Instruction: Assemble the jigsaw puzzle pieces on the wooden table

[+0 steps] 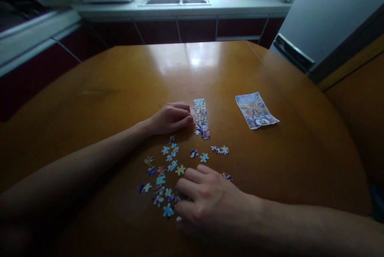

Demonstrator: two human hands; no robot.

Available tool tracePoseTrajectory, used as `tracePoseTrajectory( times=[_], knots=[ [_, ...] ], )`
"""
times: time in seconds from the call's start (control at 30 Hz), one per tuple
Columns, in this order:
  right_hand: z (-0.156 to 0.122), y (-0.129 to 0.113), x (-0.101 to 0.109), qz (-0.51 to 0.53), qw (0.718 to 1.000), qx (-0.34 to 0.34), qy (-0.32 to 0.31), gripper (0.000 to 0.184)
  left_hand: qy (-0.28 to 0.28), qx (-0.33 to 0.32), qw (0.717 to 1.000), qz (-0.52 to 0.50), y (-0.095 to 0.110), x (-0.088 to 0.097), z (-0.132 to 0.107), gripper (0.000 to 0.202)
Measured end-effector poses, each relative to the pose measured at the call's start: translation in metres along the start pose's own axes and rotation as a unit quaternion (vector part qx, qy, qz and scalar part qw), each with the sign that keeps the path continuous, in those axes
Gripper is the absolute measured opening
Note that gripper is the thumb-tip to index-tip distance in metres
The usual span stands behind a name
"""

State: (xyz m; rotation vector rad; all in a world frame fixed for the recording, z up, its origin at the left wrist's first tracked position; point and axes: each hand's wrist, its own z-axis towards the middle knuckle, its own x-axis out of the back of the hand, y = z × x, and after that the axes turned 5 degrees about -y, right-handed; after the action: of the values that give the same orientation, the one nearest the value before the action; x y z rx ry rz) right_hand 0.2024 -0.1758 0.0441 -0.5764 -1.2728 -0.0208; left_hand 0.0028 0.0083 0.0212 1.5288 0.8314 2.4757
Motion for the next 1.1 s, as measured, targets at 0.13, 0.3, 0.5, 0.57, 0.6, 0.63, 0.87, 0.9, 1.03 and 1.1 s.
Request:
tracePoseTrajectory(
  times=[0.13, 0.3, 0.5, 0.57, 0.6, 0.63, 0.87, 0.9, 1.03, 1.1],
  knots=[
    [-0.002, 0.003, -0.009, 0.0, 0.999, -0.006, -0.032, 0.022, 0.0, 0.001, 1.0, -0.001, -0.002, -0.001, -0.001, 0.041],
    [-0.004, 0.002, -0.019, -0.002, 0.997, -0.025, -0.076, 0.016, -0.001, -0.004, 1.0, -0.003, -0.002, -0.001, -0.002, 0.039],
    [-0.001, -0.004, -0.014, 0.025, 0.993, -0.056, -0.104, 0.007, -0.006, 0.002, 1.0, -0.006, -0.002, 0.0, -0.002, 0.039],
    [0.0, -0.006, -0.012, 0.029, 0.993, -0.051, -0.107, 0.006, -0.007, 0.0, 1.0, -0.009, -0.002, 0.0, -0.002, 0.039],
    [0.0, -0.006, -0.011, 0.032, 0.993, -0.045, -0.107, 0.006, -0.007, 0.0, 1.0, -0.009, -0.002, 0.001, -0.002, 0.039],
    [0.0, -0.006, -0.011, 0.039, 0.993, -0.036, -0.106, 0.007, -0.006, 0.002, 1.0, -0.009, -0.002, 0.001, -0.001, 0.039],
    [0.0, -0.004, -0.017, 0.086, 0.994, -0.008, -0.06, 0.009, -0.003, 0.002, 1.0, -0.005, -0.002, 0.0, -0.001, 0.04],
    [0.0, -0.005, -0.016, 0.087, 0.995, -0.026, -0.048, 0.008, -0.004, 0.001, 1.0, -0.004, -0.002, 0.0, -0.001, 0.04],
    [-0.002, -0.01, -0.013, 0.065, 0.994, -0.076, -0.033, 0.01, -0.002, 0.0, 1.0, -0.001, -0.003, -0.001, -0.001, 0.04],
    [-0.003, -0.012, -0.015, 0.042, 0.995, -0.077, -0.044, 0.013, 0.002, -0.001, 1.0, -0.002, -0.003, -0.001, -0.001, 0.038]
  ],
)
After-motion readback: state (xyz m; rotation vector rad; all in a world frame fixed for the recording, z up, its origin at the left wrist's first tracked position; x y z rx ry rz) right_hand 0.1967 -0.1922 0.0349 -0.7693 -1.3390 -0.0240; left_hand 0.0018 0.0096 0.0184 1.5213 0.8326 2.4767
